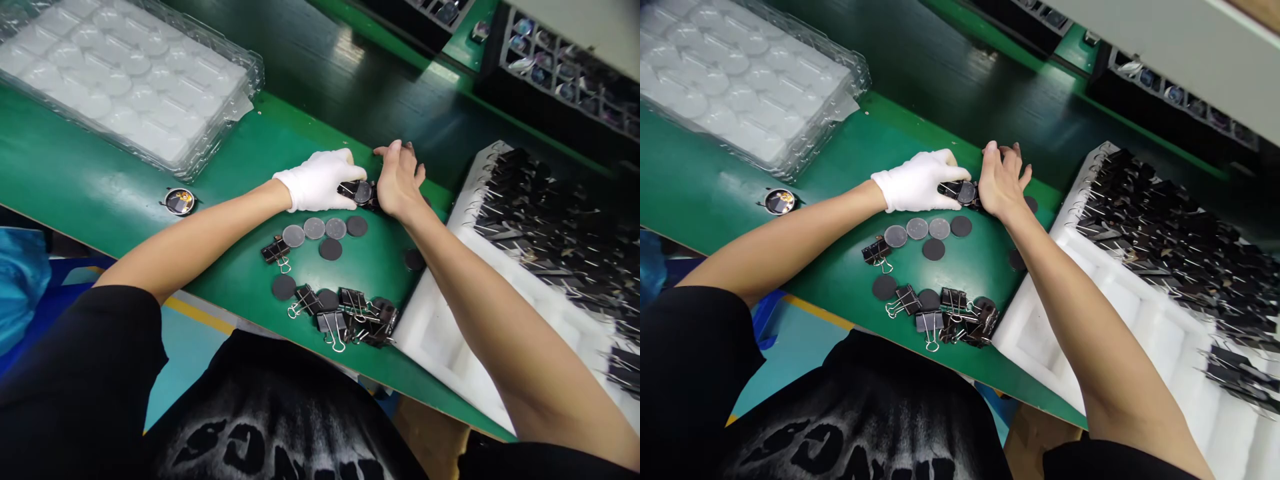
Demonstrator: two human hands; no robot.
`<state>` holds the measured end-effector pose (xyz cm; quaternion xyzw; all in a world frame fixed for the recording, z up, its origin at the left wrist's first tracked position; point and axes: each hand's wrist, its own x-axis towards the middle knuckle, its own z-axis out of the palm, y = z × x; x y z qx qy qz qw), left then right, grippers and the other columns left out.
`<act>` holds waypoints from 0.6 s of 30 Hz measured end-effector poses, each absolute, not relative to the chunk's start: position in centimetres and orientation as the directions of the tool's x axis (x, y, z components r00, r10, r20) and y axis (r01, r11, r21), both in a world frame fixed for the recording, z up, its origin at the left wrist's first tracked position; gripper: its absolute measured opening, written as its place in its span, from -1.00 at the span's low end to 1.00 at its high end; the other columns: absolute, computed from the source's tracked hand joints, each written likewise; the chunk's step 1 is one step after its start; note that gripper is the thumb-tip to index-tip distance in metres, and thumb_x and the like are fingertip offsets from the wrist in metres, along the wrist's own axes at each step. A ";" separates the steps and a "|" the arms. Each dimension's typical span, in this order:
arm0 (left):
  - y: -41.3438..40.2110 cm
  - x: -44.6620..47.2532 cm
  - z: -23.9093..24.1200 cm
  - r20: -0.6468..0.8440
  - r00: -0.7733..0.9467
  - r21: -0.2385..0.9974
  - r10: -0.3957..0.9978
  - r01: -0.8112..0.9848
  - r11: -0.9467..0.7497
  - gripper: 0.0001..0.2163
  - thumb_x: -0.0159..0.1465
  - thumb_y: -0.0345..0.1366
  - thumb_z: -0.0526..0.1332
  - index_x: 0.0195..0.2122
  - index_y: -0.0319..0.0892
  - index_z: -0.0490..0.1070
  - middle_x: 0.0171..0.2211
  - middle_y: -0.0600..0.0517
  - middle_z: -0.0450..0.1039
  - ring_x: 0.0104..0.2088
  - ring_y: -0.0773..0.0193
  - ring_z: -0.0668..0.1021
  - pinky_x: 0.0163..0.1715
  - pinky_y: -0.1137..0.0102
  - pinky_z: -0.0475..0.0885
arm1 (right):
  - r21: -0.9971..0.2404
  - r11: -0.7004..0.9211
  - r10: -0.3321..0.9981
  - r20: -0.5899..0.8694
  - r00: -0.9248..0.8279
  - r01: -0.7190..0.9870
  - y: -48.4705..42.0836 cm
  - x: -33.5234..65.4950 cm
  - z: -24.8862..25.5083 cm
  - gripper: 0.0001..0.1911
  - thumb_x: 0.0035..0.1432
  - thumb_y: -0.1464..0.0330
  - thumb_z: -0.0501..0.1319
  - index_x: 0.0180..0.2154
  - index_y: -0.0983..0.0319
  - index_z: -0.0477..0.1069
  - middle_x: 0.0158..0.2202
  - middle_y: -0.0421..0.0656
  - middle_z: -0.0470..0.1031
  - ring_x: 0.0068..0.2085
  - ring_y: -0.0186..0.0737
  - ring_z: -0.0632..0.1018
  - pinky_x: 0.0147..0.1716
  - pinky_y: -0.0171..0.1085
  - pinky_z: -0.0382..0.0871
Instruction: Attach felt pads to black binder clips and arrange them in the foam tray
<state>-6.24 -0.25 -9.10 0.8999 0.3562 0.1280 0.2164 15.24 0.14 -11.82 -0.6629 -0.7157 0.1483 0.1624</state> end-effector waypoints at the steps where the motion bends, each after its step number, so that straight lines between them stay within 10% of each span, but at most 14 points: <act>1: -0.2 -6.2 -9.1 0.079 0.716 0.478 0.694 0.583 -0.656 -0.54 0.24 0.02 0.27 0.11 -0.08 0.48 -0.02 -0.07 0.38 0.06 -0.08 0.50 0.01 0.11 0.38 | -0.433 0.083 0.997 0.038 -0.074 0.898 0.2 15.3 -11.9 -0.17 0.40 -0.07 -0.55 0.27 0.02 0.28 0.38 -0.02 0.16 0.49 0.17 -0.04 0.34 0.46 -0.29; 18: -0.6 -6.4 -9.2 0.147 0.716 0.335 0.683 0.613 -0.715 -0.52 0.28 0.06 0.24 0.16 -0.02 0.48 0.02 -0.10 0.45 -0.07 -0.01 0.57 -0.10 0.21 0.42 | -0.455 -0.076 0.997 -0.015 0.078 0.887 -0.6 12.9 -10.0 -0.29 0.43 -0.03 -0.38 0.19 0.12 0.34 0.42 0.04 0.14 0.51 0.08 -0.07 0.36 0.40 -0.32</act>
